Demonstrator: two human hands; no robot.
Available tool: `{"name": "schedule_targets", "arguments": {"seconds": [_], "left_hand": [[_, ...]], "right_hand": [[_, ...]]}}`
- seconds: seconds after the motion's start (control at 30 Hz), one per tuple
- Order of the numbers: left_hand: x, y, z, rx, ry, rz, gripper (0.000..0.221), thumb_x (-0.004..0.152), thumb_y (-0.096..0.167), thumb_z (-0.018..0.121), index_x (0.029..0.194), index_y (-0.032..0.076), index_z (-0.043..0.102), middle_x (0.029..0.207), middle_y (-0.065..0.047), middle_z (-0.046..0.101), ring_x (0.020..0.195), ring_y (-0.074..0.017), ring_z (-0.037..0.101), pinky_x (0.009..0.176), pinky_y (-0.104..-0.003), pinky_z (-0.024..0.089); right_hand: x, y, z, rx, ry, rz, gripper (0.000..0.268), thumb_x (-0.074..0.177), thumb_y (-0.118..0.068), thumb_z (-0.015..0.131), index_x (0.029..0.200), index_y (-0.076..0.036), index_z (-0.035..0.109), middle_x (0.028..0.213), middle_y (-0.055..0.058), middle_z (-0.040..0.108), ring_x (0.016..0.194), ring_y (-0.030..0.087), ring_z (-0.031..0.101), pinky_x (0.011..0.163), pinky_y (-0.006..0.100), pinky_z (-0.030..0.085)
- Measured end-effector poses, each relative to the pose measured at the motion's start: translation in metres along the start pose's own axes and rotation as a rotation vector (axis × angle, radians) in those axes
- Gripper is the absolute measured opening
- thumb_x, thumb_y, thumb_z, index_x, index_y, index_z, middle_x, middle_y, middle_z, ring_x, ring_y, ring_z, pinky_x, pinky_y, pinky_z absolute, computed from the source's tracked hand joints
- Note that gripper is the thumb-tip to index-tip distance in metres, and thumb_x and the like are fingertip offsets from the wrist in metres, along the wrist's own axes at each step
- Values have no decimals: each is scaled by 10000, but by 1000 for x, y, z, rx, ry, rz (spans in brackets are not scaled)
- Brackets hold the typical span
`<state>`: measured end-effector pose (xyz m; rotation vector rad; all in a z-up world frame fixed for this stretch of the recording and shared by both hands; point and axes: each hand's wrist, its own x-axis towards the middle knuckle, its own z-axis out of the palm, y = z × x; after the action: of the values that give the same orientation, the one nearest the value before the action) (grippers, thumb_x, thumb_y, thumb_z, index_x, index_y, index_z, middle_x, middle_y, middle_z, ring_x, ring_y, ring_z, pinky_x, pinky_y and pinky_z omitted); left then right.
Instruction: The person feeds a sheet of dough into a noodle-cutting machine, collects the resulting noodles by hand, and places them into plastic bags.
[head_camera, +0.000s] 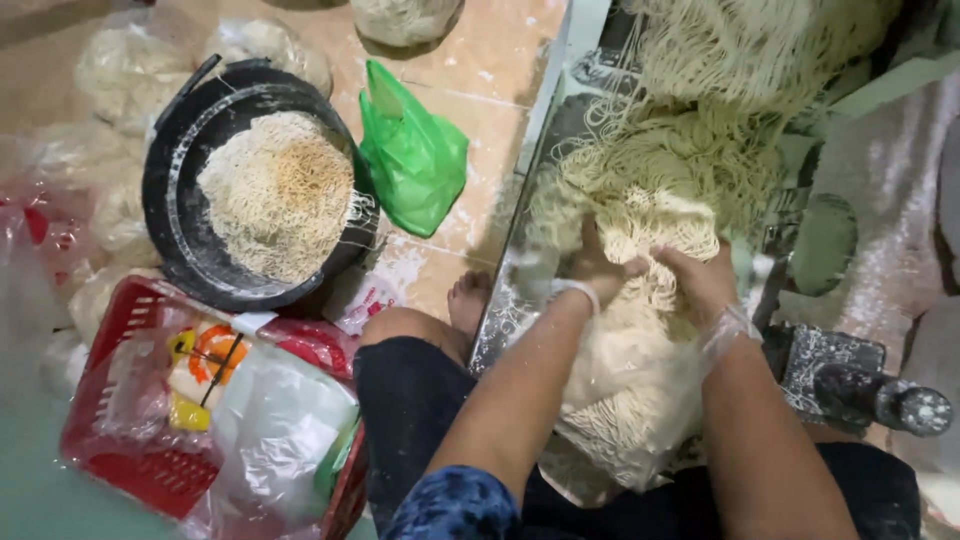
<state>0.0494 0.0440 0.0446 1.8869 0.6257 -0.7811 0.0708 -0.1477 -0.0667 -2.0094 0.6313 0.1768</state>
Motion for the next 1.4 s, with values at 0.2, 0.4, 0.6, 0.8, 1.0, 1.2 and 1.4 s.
{"name": "schedule_targets", "arguments": {"seconds": [0.2, 0.4, 0.6, 0.8, 1.0, 1.2, 1.4], "left_hand": [[92, -118, 15, -742, -381, -32, 539, 835, 232, 859, 1311, 41, 692, 1194, -206, 703, 981, -277, 721, 762, -407, 614], [20, -105, -33, -631, -563, 515, 770, 796, 23, 839, 1460, 119, 461, 1237, -110, 638, 1057, -184, 661, 853, -334, 611], [-19, -72, -50, -364, -527, 808, 977, 865, 164, 880, 1627, 172, 269, 1555, -273, 374, 1350, -297, 470, 1122, -476, 476], [-37, -62, -46, 331, -419, 546, 505, 1017, 612, 452, 1231, 249, 730, 1297, -209, 616, 1233, -457, 613, 1054, -539, 487], [-31, -64, -25, 330, -157, 94, 1078, 727, 797, 683, 1588, 278, 295, 1468, -238, 551, 1350, -363, 567, 1215, -424, 345], [-3, -84, -26, -539, -540, 454, 756, 757, 153, 921, 1426, 190, 569, 1132, -179, 712, 942, -277, 730, 812, -402, 634], [-35, -61, -66, -405, -773, 731, 226, 804, 130, 855, 1003, 81, 759, 868, -12, 738, 807, -90, 672, 730, -270, 571]], "right_hand": [[-65, -27, -66, 252, -301, 426, 435, 748, -450, 867, 1002, -143, 691, 610, 7, 540, 438, 136, 497, 312, 222, 238], [-126, -6, -84, 900, -620, 130, 381, 878, -113, 667, 1249, -62, 596, 1061, 198, 746, 921, 350, 765, 710, 506, 624], [-122, 2, -86, -67, -523, -1015, 1054, 816, -280, 837, 1617, -32, 199, 1536, 291, 382, 1414, 421, 416, 1119, 538, 390], [-107, 44, -83, -30, -1116, -782, 505, 1049, -412, 530, 958, 31, 755, 1231, 263, 673, 1212, 469, 548, 1048, 632, 389], [-136, -48, -67, -480, -609, -38, 1353, 677, -611, 877, 1673, -229, 44, 1636, 289, 179, 1522, 497, 187, 1264, 591, 183], [-155, -75, -95, -160, -633, 20, 1343, 428, -161, 1044, 1597, -198, 384, 1394, 264, 567, 1277, 382, 611, 1082, 459, 492], [-139, -79, -140, 162, -930, -495, 563, 645, -126, 952, 1166, -23, 768, 1072, 148, 777, 934, 236, 710, 887, 441, 575]]}}
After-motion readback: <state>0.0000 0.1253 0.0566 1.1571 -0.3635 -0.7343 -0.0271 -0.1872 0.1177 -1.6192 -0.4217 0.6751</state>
